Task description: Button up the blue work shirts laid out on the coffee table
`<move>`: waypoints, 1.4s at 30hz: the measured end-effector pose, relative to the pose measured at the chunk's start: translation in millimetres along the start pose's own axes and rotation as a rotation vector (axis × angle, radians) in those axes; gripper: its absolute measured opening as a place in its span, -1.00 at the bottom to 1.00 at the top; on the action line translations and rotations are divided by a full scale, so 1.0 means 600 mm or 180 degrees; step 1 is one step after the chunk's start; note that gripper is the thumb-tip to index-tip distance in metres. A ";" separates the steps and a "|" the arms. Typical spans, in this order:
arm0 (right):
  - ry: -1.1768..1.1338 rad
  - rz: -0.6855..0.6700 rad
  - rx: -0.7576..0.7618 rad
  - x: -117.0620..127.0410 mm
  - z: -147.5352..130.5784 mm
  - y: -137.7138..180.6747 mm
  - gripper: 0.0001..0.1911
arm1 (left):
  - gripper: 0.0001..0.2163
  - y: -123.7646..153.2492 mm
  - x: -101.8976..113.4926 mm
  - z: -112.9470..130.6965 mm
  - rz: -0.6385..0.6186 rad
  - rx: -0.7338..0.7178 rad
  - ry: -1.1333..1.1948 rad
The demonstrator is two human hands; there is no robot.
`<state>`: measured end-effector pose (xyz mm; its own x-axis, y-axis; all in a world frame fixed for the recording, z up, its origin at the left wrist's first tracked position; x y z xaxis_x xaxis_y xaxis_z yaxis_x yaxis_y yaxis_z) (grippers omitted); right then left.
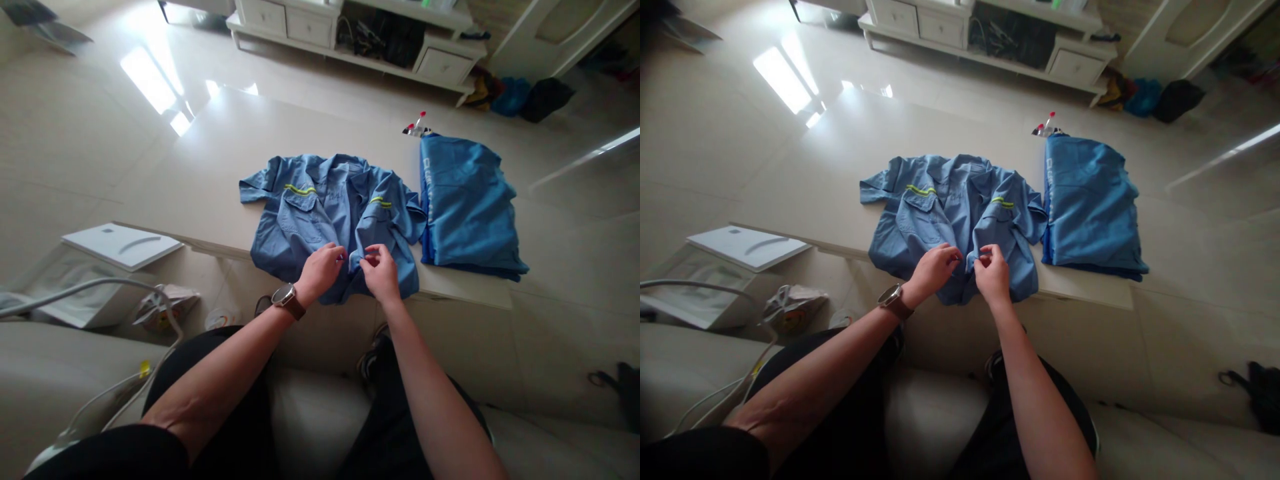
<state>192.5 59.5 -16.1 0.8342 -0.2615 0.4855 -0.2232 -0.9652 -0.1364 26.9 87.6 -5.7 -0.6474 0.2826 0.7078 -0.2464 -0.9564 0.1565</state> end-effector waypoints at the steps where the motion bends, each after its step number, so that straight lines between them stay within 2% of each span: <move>1: -0.0186 -0.0018 -0.0042 -0.006 0.006 0.000 -0.71 | -0.81 0.000 -0.001 0.001 -0.0027 -0.0043 0.0150; 5: -0.0725 -0.0025 -0.0323 -0.026 0.027 0.000 -0.61 | -0.80 -0.001 -0.006 0.004 -0.0137 -0.0180 0.0575; 10: -0.1059 -0.0081 -0.0483 -0.036 0.027 0.003 -0.54 | -0.82 0.004 0.002 0.006 -0.0042 -0.0021 0.0531; 20: -0.0970 -0.0263 -0.0361 -0.032 0.018 0.002 -0.61 | -0.86 -0.003 0.004 -0.005 0.0100 0.0199 0.0943; 30: -0.0998 -0.0361 -0.0174 -0.033 0.002 0.003 -0.63 | -0.78 0.002 0.003 0.009 -0.0050 -0.0152 0.0937; 34: -0.0841 -0.0516 0.0020 -0.038 -0.006 0.003 -0.66 | -0.84 0.005 0.008 0.015 -0.0087 -0.0276 0.1045; 37: -0.0778 -0.0575 0.0089 -0.041 -0.005 0.002 -0.66 | -0.87 0.000 0.003 0.006 -0.0200 -0.0185 0.1334; 42: -0.0709 -0.0542 0.0292 -0.038 -0.017 -0.001 -0.67 | -0.81 -0.014 -0.023 -0.015 -0.0555 0.0206 0.2341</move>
<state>168.5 65.8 -18.2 0.9482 -0.0784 0.3078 -0.0325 -0.9879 -0.1516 31.5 92.6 -23.2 -0.9226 0.3845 0.0307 -0.3613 -0.8894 0.2801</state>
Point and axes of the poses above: each hand's wrist, its own y-axis away from the middle knuckle, its own x-axis out of the back of the hand, z = x × y, the point moved 9 cm from there along -y, towards the middle knuckle, and after that the axes turned 12 degrees about x, right-handed, at the moved point
